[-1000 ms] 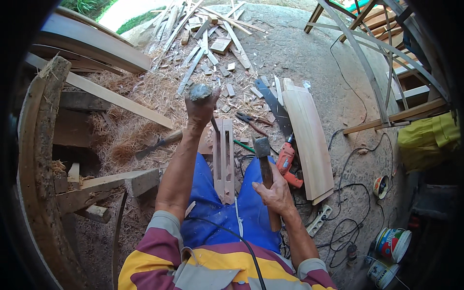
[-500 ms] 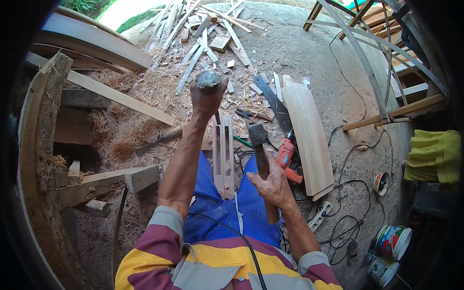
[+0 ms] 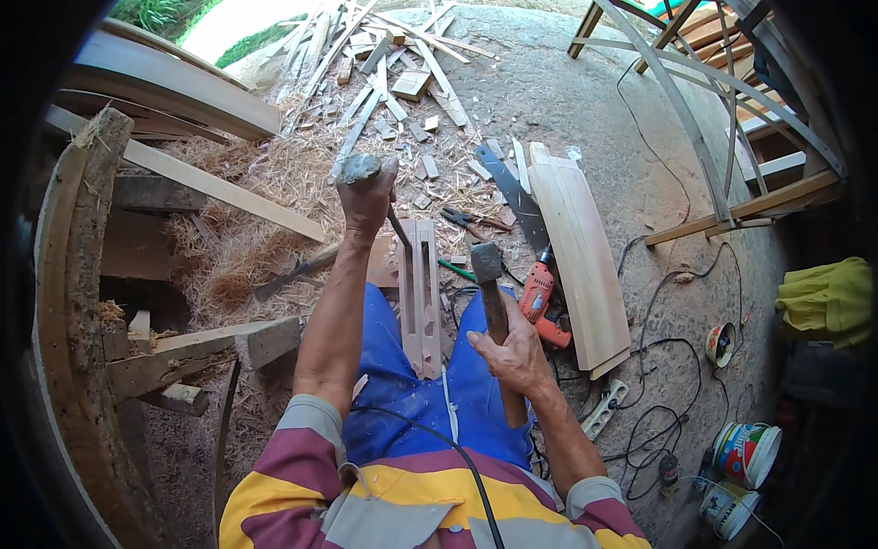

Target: The person carves a slot into a piece of wood by striking a chisel with the back of an ax head.

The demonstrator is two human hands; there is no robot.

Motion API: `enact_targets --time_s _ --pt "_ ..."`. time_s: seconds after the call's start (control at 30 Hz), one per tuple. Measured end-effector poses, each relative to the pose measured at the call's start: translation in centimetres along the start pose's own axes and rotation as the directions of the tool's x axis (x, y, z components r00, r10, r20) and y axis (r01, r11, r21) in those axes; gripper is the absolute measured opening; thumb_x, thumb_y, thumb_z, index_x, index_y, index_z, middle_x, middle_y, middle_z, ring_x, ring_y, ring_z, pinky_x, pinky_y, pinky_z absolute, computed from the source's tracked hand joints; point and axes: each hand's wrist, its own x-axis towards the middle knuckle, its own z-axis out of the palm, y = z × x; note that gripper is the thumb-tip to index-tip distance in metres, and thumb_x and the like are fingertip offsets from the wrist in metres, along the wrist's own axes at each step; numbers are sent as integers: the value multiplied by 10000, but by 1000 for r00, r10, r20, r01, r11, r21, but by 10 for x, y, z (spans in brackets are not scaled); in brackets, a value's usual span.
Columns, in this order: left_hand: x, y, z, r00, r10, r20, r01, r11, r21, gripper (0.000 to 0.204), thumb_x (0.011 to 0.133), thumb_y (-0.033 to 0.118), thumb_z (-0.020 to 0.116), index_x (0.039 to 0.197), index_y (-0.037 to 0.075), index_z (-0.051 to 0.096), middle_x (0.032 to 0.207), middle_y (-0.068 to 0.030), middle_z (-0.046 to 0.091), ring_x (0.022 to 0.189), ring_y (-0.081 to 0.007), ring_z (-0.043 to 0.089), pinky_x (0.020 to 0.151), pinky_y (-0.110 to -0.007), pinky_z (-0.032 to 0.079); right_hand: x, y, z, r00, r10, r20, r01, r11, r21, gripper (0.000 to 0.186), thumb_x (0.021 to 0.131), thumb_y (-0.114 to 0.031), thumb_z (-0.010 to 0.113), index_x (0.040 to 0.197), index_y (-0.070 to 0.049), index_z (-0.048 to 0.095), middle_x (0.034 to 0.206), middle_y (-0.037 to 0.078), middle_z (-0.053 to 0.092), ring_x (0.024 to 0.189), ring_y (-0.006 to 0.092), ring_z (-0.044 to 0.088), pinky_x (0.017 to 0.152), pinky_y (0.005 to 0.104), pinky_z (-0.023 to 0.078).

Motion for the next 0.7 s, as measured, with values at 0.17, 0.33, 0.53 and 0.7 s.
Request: enact_targets --time_s 0.17,0.33,0.53,0.7 --pt "-7 -4 23 931 365 15 -360 909 208 207 873 73 746 703 29 636 613 -11 635 525 -117 583 519 -297 453 2 0 2 1000 -5 6 5 999 -35 691 872 -123 725 1461 -13 379 712 -4 555 590 90 540 553 290 479" --pt "-22 -15 16 893 408 190 -445 736 511 152 897 225 709 862 77 703 803 -16 681 731 -227 642 712 -350 478 9 -3 0 972 -233 -34 214 933 -291 697 861 -125 726 1455 -13 377 793 86 614 677 201 629 658 376 534" --pt "-40 -18 17 872 483 87 -486 825 290 130 832 164 738 886 55 695 780 -68 696 702 -265 678 668 -360 511 26 -75 8 629 -777 -9 643 528 -555 677 869 -62 699 1449 -37 351 967 203 681 795 364 711 684 432 564" --pt "-48 -26 5 846 446 290 -532 686 497 249 870 257 643 1079 136 707 1041 -25 725 999 -238 663 887 -431 420 70 -77 22 923 -342 174 295 342 -892 622 866 -55 653 1413 -66 355 1038 268 665 834 459 681 678 516 555"
